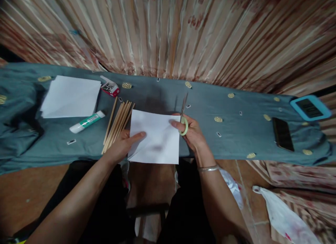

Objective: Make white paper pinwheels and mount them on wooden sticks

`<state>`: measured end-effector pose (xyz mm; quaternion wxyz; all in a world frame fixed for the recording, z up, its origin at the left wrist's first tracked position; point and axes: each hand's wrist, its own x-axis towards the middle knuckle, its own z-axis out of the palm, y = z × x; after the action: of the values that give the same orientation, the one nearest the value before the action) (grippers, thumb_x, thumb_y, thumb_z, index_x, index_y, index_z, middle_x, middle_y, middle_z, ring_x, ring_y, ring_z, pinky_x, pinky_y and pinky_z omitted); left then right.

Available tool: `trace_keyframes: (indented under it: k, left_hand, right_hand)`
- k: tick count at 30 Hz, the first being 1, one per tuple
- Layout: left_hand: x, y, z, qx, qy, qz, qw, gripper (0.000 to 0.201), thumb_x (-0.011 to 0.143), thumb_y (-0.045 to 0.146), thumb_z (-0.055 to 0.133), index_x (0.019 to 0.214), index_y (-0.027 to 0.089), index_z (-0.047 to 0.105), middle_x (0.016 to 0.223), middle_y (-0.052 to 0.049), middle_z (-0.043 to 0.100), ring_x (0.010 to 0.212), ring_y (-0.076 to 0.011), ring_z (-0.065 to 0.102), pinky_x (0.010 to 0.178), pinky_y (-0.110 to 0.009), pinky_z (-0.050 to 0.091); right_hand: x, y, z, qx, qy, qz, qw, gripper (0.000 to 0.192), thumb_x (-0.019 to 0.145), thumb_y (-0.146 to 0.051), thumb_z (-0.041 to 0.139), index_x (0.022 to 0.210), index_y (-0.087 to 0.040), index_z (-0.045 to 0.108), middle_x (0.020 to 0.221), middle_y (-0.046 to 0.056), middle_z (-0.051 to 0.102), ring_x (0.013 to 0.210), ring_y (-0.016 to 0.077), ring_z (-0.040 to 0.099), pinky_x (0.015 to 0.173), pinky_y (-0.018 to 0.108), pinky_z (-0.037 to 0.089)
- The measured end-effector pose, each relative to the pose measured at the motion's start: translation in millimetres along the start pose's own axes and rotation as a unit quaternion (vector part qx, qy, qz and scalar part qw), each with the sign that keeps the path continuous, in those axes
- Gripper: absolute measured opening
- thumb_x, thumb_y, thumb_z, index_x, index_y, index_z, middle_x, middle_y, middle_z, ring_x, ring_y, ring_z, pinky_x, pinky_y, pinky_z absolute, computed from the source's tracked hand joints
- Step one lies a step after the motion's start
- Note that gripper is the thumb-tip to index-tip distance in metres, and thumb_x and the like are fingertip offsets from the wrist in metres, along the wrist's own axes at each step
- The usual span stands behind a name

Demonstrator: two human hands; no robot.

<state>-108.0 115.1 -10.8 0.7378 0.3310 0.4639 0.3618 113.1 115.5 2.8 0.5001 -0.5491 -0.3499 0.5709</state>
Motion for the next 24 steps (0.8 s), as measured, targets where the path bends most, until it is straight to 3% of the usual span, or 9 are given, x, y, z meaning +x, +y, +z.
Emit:
trace_keyframes:
  k: [4,8,10,12,16,20,24]
  left_hand:
    - [2.5,5.4,-0.1,-0.093,0.004,0.008,0.996,0.035,0.062,0.045,0.083,0.077,0.014,0.074,0.070,-0.009,0.073,0.060,-0.0203,0.067,0.052,-0.026,0.051]
    - [-4.5,8.2,9.8,-0.227,-0.072,0.023,0.971,0.060,0.068,0.066,0.068,0.102,0.017,0.069,0.100,-0.013,0.073,0.093,-0.0273,0.069,0.080,-0.038,0.056]
    - [-10.3,2.2,20.2,-0.224,-0.100,0.034,0.969,0.064,0.067,0.062,0.072,0.114,0.019,0.065,0.119,-0.013,0.068,0.113,-0.0289,0.062,0.095,-0.041,0.050]
    - [-14.1,-8.1,31.3,-0.177,-0.109,0.045,0.977,0.067,0.062,0.048,0.081,0.121,0.021,0.062,0.127,-0.011,0.064,0.120,-0.0306,0.057,0.099,-0.043,0.046]
    - [-10.2,-25.8,42.6,-0.105,-0.017,0.056,0.993,0.052,0.060,0.037,0.084,0.106,0.018,0.068,0.112,-0.009,0.071,0.104,-0.0271,0.064,0.092,-0.040,0.049]
    - [0.7,-24.9,32.9,-0.073,0.113,0.090,0.987,0.037,0.059,0.035,0.083,0.087,0.014,0.072,0.092,-0.007,0.074,0.082,-0.0198,0.066,0.083,-0.035,0.051]
    - [1.2,-11.0,16.8,0.025,0.126,0.114,0.985,0.026,0.054,0.029,0.081,0.073,0.014,0.072,0.077,-0.005,0.073,0.070,-0.0177,0.064,0.070,-0.031,0.052]
  right_hand:
    - [2.2,3.3,5.1,0.069,0.038,0.019,0.997,0.026,0.055,-0.023,0.085,0.074,-0.019,0.068,0.065,-0.005,0.069,0.055,0.0100,0.061,0.058,0.023,0.053]
    - [10.9,13.5,2.6,0.205,0.115,0.012,0.972,0.023,0.060,-0.020,0.081,0.077,-0.019,0.065,0.073,-0.002,0.073,0.065,0.0137,0.068,0.063,0.025,0.058]
    - [15.4,18.9,2.9,0.255,0.123,0.029,0.959,0.024,0.061,-0.018,0.079,0.079,-0.019,0.064,0.077,-0.002,0.074,0.069,0.0135,0.069,0.063,0.023,0.058]
    - [17.8,23.1,6.7,0.282,0.130,0.050,0.949,0.023,0.061,-0.015,0.077,0.078,-0.020,0.063,0.077,-0.003,0.073,0.067,0.0109,0.069,0.061,0.019,0.058]
    - [14.6,27.5,24.3,0.285,0.122,0.054,0.949,0.019,0.062,-0.015,0.077,0.074,-0.020,0.063,0.075,-0.004,0.073,0.063,0.0090,0.067,0.059,0.017,0.057]
    - [6.6,27.4,39.7,0.235,0.117,0.013,0.965,0.026,0.055,-0.015,0.084,0.066,-0.019,0.061,0.067,-0.007,0.069,0.056,0.0076,0.062,0.053,0.017,0.052]
    - [2.2,24.2,36.7,0.173,0.093,-0.003,0.981,0.033,0.053,-0.022,0.088,0.077,-0.020,0.066,0.068,-0.007,0.069,0.056,0.0073,0.060,0.054,0.018,0.049]
